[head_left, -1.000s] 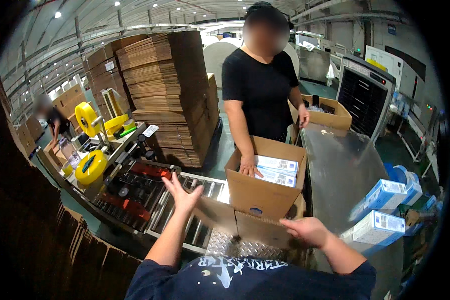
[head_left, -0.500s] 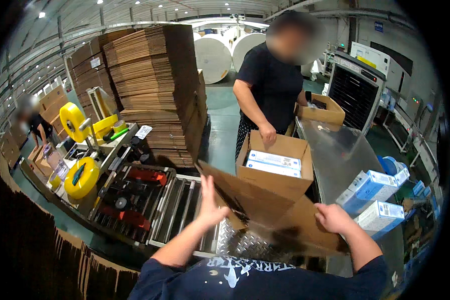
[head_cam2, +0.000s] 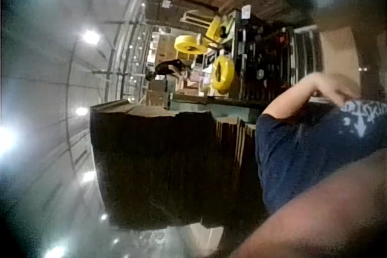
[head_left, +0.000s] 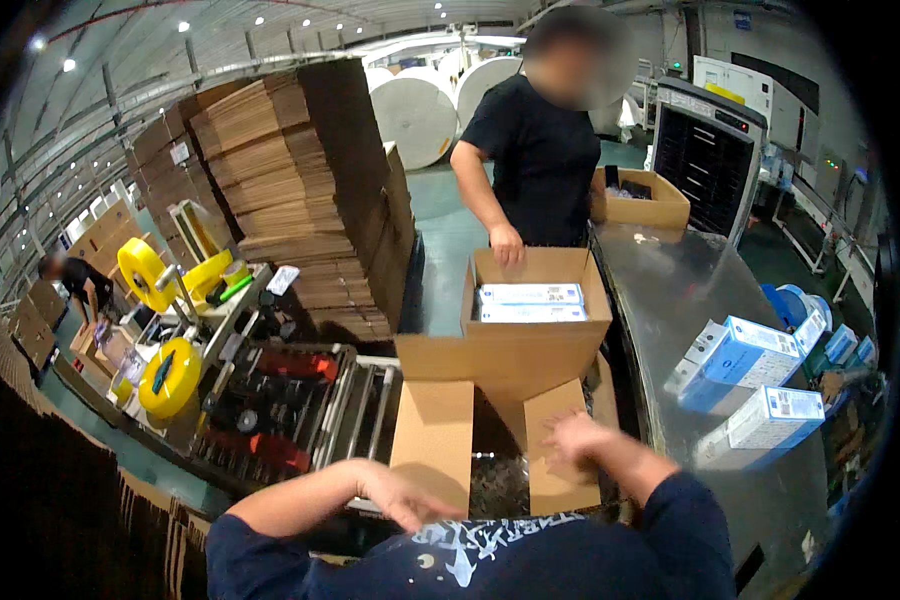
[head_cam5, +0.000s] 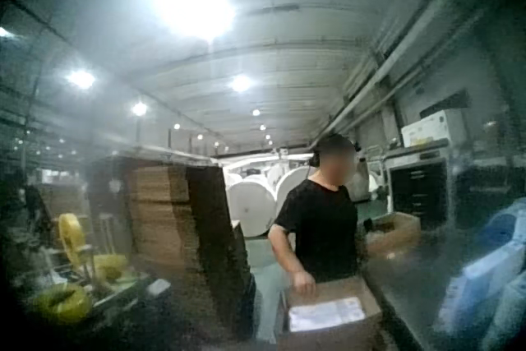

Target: The person places blue boxed products into a larger shipping box, adds a piece of bubble wrap, folds the box flaps, and slides the box onto a conveyor belt.

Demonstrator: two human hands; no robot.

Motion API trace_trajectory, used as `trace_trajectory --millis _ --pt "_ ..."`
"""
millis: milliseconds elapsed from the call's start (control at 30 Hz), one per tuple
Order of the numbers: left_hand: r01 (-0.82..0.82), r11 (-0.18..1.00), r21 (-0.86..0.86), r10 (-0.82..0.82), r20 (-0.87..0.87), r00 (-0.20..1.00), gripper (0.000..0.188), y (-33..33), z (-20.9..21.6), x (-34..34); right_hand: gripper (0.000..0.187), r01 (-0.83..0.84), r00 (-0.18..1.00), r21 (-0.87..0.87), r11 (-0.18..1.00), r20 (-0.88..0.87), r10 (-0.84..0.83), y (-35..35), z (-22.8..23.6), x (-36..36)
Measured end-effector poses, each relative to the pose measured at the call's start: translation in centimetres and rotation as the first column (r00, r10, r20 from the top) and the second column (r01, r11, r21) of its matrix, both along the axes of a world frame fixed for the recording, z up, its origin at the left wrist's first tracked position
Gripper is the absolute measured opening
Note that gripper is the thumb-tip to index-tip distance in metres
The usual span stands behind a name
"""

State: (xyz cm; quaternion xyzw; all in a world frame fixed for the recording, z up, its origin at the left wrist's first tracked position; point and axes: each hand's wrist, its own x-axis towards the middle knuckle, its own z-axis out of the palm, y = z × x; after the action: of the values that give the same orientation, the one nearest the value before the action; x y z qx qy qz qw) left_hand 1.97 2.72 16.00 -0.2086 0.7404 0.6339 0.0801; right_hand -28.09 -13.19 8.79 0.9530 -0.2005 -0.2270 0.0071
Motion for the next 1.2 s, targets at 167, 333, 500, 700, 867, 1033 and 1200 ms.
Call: trace_trajectory --millis 167,333,500,700,867,1033,1200 --pt "-0.351 0.611 -0.709 0.701 0.28 0.655 0.09 -3.6 0.6 2.2 0.038 -0.019 0.507 0.168 0.986 0.851 -0.135 -5.3 9.3 4.2" --pt "-0.443 -0.023 -0.896 0.929 -0.183 0.323 0.078 -0.3 -6.9 1.6 0.023 0.209 0.905 0.01 0.978 0.377 -0.197 -0.5 10.2 7.5" --pt "-0.889 0.175 0.424 0.93 -0.367 0.008 0.06 2.2 -11.7 0.2 0.032 0.186 0.665 -0.094 0.978 0.744 -0.055 -0.6 -0.7 -3.7" --pt "-0.854 -0.382 0.354 0.864 0.466 -0.193 0.065 1.3 -28.1 -5.8 0.041 0.723 0.412 0.306 0.62 0.53 -0.741 -8.3 -10.0 -23.0" --pt "-0.879 -0.412 0.239 0.909 0.042 -0.414 0.029 5.8 -25.6 7.5 0.059 0.12 -0.15 0.989 -0.092 -0.074 -0.986 -2.6 -7.2 -11.9" --pt "-0.986 -0.158 0.045 0.92 -0.355 -0.163 0.034 6.0 0.9 7.7 0.084 -0.171 0.18 0.965 -0.2 -0.169 -0.969 1.9 -7.1 -5.1" --pt "-0.482 0.829 -0.285 0.355 -0.398 0.846 0.057 1.0 -2.9 -4.2 0.083 -0.243 0.286 0.957 0.156 0.225 -0.931 2.3 4.3 1.3"
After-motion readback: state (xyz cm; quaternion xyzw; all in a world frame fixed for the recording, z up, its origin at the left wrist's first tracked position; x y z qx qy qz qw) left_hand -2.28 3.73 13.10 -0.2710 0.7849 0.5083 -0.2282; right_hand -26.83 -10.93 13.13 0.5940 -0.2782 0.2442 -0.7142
